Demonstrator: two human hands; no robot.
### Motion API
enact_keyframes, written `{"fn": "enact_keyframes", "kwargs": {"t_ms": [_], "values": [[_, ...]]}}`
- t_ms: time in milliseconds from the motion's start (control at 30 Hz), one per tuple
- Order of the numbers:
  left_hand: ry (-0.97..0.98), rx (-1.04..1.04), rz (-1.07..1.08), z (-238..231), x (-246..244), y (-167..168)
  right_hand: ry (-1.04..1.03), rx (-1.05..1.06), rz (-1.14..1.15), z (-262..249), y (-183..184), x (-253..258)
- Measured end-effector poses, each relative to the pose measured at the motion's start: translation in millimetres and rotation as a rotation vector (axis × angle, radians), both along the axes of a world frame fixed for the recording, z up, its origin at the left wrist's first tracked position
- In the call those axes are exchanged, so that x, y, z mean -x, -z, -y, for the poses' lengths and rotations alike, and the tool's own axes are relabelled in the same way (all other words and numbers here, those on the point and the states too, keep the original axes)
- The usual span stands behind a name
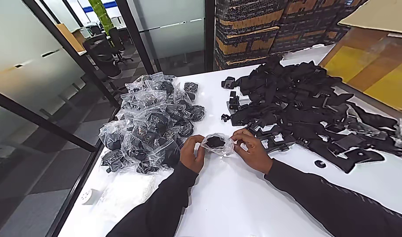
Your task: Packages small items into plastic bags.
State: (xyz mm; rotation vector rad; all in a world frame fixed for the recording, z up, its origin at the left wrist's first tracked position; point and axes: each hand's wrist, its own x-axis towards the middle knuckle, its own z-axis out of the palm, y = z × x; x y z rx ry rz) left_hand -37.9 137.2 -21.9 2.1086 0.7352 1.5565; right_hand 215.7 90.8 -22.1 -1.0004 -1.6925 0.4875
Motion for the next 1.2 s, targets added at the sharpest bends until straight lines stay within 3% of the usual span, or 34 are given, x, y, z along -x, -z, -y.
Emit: {"fn": "enact_keyframes", "kwargs": {"t_ms": [367,500,700,833,1000,1200], "values": [[0.008,-0.024,0.007,0,0,-1,-0.006,-0.045,-0.028,0,-1,1],[0.085,0.034,0.106,6,0,-3,-0.124,-0.052,-0.114,2,-5,2],[0.234,0.533,0.259,21,-2,-19,-0.261,0.361,-0.429,13,-14,11],[0.218,0.603,0.296,17,-3,-15,-0.316,0.571,-0.522,14,-18,15],[0.167,0.785,0.136,15,-1,-16,-0.309,0.671,-0.371,15,-21,15],[0.222,0.863,0.141,15,-4,-16,-0.333,0.545,-0.204,17,-19,18]]}}
